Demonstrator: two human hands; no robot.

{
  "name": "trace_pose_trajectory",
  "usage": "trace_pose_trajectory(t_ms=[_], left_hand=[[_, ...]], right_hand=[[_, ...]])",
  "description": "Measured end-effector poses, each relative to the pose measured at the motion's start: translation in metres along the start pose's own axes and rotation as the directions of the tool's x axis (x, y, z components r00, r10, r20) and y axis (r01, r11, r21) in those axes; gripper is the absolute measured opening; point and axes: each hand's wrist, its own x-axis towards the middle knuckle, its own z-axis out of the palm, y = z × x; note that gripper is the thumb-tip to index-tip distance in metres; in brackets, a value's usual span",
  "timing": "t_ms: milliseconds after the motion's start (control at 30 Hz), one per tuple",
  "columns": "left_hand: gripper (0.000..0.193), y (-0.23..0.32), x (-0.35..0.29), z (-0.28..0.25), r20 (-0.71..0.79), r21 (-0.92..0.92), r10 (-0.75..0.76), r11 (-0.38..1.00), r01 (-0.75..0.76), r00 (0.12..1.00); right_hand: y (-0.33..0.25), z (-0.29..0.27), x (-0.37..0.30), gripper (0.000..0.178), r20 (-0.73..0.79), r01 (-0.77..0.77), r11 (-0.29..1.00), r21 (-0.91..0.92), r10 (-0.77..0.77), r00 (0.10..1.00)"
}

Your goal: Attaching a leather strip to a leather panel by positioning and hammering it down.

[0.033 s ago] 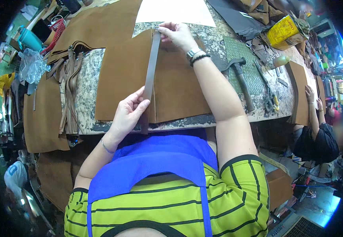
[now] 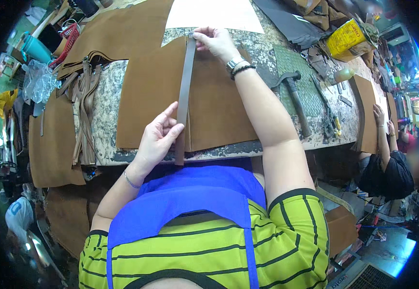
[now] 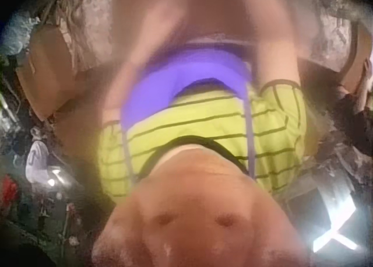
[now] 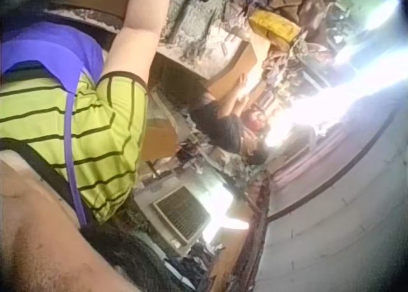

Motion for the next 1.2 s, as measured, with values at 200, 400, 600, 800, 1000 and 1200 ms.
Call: trace_pose_trajectory(t_ms=[200,400,600,800,1000,1200], left_hand=[[0.045,-0.008,0.004,0.001,0.034,0.013,0.0,1.0,-0.001,0.999],[0.037,-0.014,0.006,0.003,0.028,0.093,0.043,0.995,-0.045,0.999],[0.038,-0.015,0.006,0.001,0.055,0.083,0.047,0.995,-0.051,0.997],[0.038,-0.016,0.004,-0.001,0.06,0.115,0.014,0.993,-0.021,0.998],[0.043,0.008,0.006,-0.008,0.075,0.374,-0.086,0.926,0.052,0.993],[0.032,0.049,0.075,-0.025,0.203,0.845,0.461,0.364,-0.392,0.864]], right_hand=[[0.01,0.003,0.026,0.026,-0.004,-0.071,0.995,-0.075,0.071,0.997],[0.013,0.008,0.033,0.026,0.019,-0.018,0.944,-0.329,0.026,0.999],[0.016,0.008,0.036,0.027,0.018,-0.015,0.919,-0.394,0.024,1.0],[0.02,0.008,0.036,0.026,0.041,0.007,0.916,-0.401,0.01,0.999],[0.019,0.007,0.035,0.026,0.051,0.016,0.917,-0.398,0.004,0.999],[0.026,0.006,0.038,0.026,0.037,0.078,0.913,-0.402,-0.069,0.997]])
